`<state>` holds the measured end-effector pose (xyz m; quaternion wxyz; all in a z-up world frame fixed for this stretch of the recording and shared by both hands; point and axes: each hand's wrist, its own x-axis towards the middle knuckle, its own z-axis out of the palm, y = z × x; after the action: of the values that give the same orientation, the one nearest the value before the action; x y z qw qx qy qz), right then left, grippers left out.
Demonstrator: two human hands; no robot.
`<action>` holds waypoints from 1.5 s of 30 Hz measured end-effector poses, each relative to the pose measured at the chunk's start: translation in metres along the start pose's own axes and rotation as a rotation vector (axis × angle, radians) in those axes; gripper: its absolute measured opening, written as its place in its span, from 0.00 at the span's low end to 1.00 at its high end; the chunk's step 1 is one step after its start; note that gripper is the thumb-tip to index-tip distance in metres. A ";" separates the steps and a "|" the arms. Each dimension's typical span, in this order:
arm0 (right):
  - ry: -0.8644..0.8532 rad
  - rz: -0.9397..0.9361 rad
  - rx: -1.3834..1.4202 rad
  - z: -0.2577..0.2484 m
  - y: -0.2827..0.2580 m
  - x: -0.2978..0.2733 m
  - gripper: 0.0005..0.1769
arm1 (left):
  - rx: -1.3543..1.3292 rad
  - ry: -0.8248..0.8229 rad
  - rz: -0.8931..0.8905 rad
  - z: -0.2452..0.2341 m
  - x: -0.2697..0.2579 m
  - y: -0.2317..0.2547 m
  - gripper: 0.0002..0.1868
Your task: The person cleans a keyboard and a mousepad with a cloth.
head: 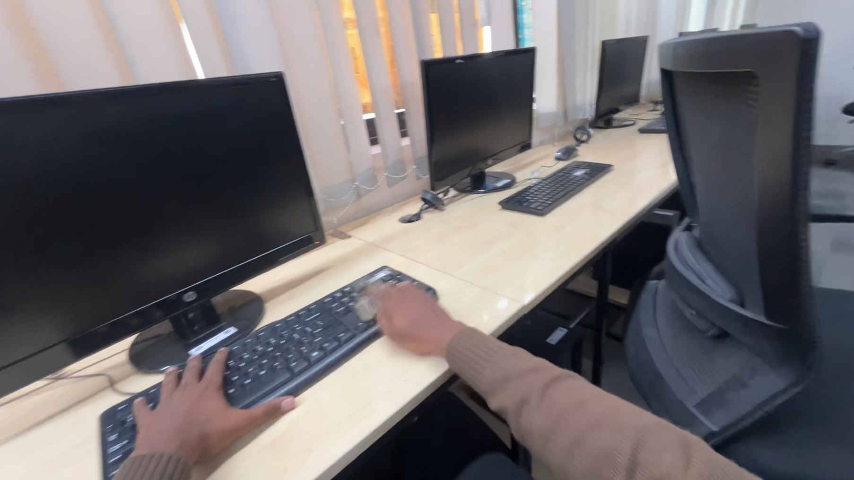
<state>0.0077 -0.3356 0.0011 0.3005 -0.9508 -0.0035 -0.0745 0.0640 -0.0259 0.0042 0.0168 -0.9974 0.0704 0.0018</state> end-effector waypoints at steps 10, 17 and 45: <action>0.357 -0.028 -0.476 0.051 -0.017 0.053 0.31 | 0.024 0.011 -0.004 0.001 0.001 0.002 0.73; 0.185 -0.458 -0.345 0.117 -0.099 0.047 0.30 | -0.051 0.244 0.098 -0.003 -0.029 0.000 0.70; -0.068 -0.382 0.987 0.096 -0.152 0.038 0.40 | -0.448 0.302 0.435 0.000 -0.053 -0.008 0.38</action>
<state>0.0508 -0.1576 0.0155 0.6932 -0.6805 -0.2212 -0.0865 0.0123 -0.0107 0.0048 -0.2141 -0.9269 0.2809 -0.1270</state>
